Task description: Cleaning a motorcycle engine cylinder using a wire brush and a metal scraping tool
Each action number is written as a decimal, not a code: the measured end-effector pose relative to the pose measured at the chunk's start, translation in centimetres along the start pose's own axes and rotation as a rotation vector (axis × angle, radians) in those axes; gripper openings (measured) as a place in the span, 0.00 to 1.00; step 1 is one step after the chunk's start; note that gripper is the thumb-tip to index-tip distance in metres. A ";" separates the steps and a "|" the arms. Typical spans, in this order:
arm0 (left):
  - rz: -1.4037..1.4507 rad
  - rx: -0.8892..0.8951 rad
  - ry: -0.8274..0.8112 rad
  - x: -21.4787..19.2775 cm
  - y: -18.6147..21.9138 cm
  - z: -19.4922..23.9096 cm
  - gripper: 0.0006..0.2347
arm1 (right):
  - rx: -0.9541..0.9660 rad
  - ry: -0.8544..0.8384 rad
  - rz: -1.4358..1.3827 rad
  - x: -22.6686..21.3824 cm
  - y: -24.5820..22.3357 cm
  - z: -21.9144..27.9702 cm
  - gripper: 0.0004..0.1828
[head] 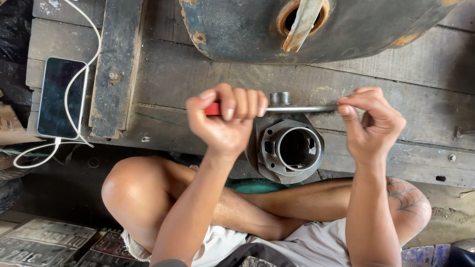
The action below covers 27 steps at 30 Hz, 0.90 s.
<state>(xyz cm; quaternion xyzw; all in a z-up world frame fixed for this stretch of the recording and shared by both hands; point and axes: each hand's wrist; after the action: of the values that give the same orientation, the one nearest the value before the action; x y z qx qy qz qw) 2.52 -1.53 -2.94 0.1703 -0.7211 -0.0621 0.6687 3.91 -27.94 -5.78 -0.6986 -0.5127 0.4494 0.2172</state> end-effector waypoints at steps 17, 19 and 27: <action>-0.025 0.025 -0.039 -0.5 -0.4 -0.7 0.14 | 0.024 0.039 0.037 0.5 -0.5 0.0 0.11; -0.029 0.018 -0.040 -0.9 0.6 -0.8 0.14 | 0.027 0.053 0.042 1.3 -1.3 -0.1 0.12; -0.039 -0.035 0.080 1.3 1.9 -0.6 0.13 | 0.069 -0.029 0.151 1.5 -3.2 -0.7 0.10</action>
<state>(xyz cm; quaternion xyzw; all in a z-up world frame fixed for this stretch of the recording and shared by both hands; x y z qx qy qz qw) 2.72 -0.12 -1.07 0.1750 -0.6891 -0.0808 0.6985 2.92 -25.22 -3.59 -0.7209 -0.4458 0.4918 0.1991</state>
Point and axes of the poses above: each hand's wrist, its own z-axis away from the middle knuckle, its own x-axis out of the palm, y = z × x, and after that the axes turned 2 degrees about z, right-handed
